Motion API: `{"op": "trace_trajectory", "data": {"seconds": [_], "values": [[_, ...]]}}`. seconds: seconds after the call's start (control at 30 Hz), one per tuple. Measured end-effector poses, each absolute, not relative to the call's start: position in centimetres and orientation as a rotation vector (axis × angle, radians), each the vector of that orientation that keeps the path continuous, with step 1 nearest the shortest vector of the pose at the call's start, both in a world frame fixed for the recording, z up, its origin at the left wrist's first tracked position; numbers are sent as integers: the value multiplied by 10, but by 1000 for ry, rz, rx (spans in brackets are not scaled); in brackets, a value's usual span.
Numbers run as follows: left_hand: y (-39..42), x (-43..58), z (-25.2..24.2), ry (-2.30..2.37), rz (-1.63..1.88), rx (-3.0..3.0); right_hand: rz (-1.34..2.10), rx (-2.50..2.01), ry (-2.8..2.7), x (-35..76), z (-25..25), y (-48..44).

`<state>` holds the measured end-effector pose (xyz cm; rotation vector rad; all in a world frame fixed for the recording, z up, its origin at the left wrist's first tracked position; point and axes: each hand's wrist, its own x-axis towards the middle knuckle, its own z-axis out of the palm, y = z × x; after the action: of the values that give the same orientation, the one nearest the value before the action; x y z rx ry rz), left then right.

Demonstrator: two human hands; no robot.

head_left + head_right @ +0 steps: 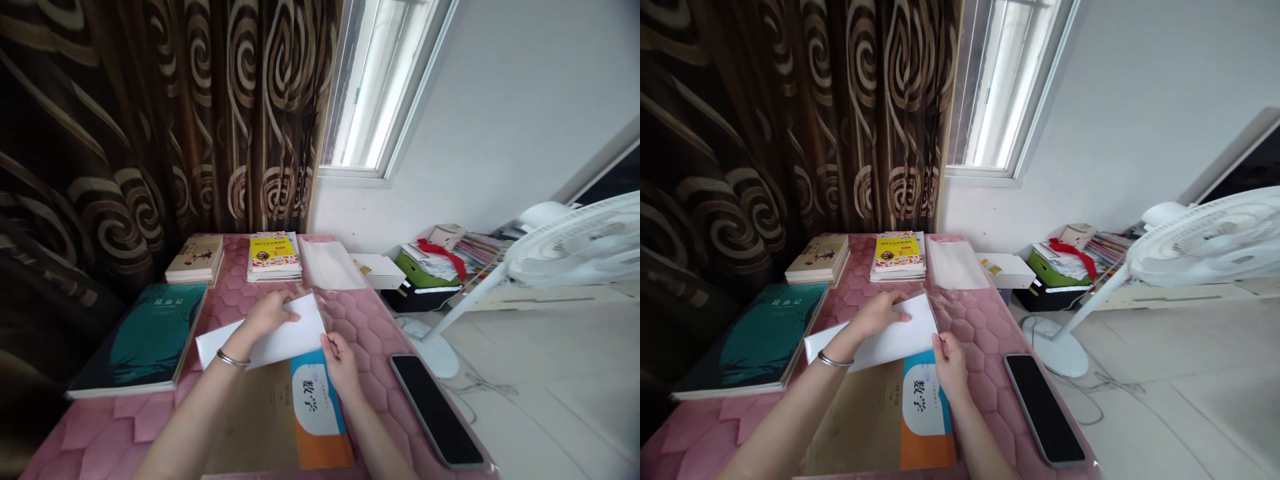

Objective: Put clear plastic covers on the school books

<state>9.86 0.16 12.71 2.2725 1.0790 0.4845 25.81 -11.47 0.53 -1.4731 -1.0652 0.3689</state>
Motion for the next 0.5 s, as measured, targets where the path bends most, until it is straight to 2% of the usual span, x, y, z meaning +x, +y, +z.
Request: {"op": "trace_trajectory", "data": {"seconds": [0.3, 0.5], "values": [[11, 108, 162, 1045, 415, 2569, 418, -1426, -967, 256, 13, -98], [31, 113, 165, 1203, 319, 2596, 241, -1526, -923, 253, 7, -75]]}}
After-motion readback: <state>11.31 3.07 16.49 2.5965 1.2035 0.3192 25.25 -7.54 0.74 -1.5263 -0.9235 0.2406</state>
